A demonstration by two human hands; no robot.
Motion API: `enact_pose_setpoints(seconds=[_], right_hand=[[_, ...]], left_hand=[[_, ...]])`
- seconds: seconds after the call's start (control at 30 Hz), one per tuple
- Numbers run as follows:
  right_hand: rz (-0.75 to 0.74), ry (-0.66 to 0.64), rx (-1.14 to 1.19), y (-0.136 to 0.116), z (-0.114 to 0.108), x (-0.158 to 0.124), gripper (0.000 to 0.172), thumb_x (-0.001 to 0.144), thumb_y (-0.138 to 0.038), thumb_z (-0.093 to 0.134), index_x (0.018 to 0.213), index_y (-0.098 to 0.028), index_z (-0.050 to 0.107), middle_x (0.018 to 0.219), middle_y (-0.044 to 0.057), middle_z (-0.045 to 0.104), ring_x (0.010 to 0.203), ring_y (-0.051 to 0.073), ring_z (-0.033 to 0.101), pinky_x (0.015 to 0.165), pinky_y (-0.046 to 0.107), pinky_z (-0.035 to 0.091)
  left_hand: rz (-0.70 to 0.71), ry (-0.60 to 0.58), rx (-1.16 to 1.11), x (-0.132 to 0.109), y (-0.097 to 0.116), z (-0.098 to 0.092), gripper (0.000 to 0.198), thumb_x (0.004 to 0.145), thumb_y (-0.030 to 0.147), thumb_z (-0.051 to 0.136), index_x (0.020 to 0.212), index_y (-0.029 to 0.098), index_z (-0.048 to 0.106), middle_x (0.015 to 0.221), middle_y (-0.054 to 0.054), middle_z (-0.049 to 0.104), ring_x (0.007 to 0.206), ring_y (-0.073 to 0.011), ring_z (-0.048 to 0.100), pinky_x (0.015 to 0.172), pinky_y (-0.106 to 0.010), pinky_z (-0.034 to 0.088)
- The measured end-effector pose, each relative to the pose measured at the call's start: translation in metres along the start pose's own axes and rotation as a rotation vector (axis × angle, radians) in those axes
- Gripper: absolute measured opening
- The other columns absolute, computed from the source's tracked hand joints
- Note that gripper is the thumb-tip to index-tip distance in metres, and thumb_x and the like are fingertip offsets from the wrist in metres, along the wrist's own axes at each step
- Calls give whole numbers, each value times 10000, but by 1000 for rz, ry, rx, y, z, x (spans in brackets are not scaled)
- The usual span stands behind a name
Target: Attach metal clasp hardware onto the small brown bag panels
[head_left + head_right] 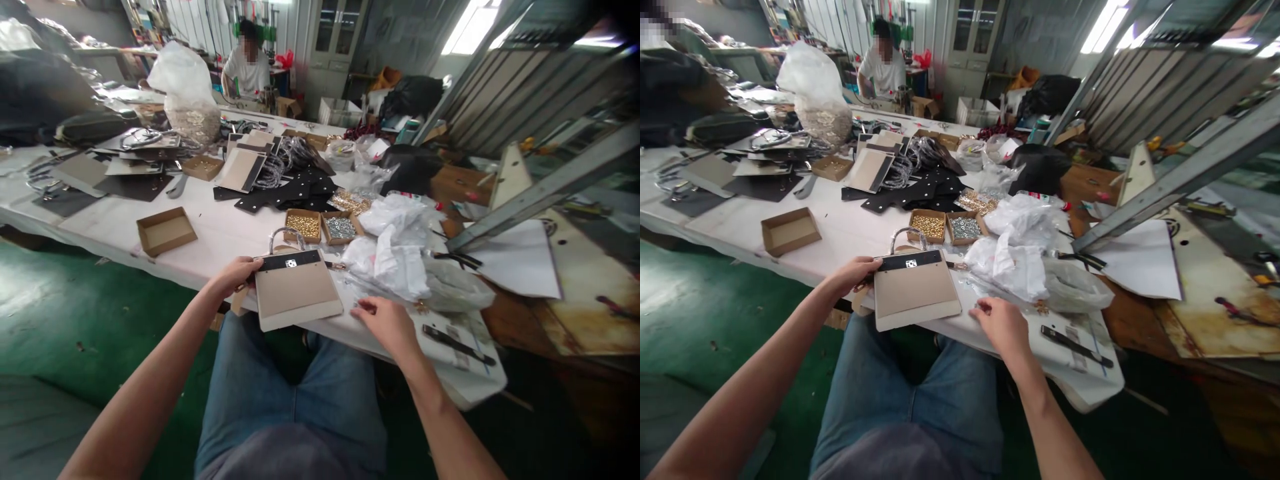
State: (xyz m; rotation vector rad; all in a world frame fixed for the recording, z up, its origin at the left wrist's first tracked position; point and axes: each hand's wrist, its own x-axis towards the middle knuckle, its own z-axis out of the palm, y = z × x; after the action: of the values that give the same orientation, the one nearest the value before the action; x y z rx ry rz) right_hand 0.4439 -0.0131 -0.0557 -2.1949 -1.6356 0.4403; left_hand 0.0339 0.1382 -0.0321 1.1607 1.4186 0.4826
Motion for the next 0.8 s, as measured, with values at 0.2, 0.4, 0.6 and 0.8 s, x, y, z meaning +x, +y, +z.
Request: enact_pose_setpoints(seconds=[0.2, 0.4, 0.6, 0.8], right_hand=[[60, 1, -132, -15, 4, 12, 211, 787, -428, 892, 982, -349, 885, 983, 43, 871, 940, 349, 808, 757, 424, 584], [104, -103, -77, -3, 9, 27, 300, 703, -450, 855, 974, -327, 889, 963, 57, 869, 945, 388, 815, 777, 468, 575], [126, -207, 58, 5, 18, 44, 422, 575, -531, 818, 906, -277, 882, 881, 103, 851, 801, 406, 804, 714, 488, 578], [5, -190, 4, -10, -2, 36, 444, 707, -608, 695, 956, -284, 867, 950, 117, 851, 861, 395, 793, 785, 510, 595]], left_hand=[[11, -23, -115, 3, -9, -2, 264, 931, 405, 862, 910, 161, 765, 759, -46, 746, 591, -146, 668, 536, -236, 513], [-35, -64, -331, 16, -21, -10, 250, 842, 315, 952, 872, 127, 790, 797, -53, 759, 629, -142, 700, 606, -251, 620], [-65, -78, -379, 28, -33, -18, 298, 790, 296, 989, 758, 122, 749, 707, -59, 736, 646, -202, 734, 597, -313, 669], [-86, -97, -404, 28, -34, -18, 307, 784, 267, 985, 733, 129, 716, 690, -61, 734, 683, -234, 752, 623, -349, 699]])
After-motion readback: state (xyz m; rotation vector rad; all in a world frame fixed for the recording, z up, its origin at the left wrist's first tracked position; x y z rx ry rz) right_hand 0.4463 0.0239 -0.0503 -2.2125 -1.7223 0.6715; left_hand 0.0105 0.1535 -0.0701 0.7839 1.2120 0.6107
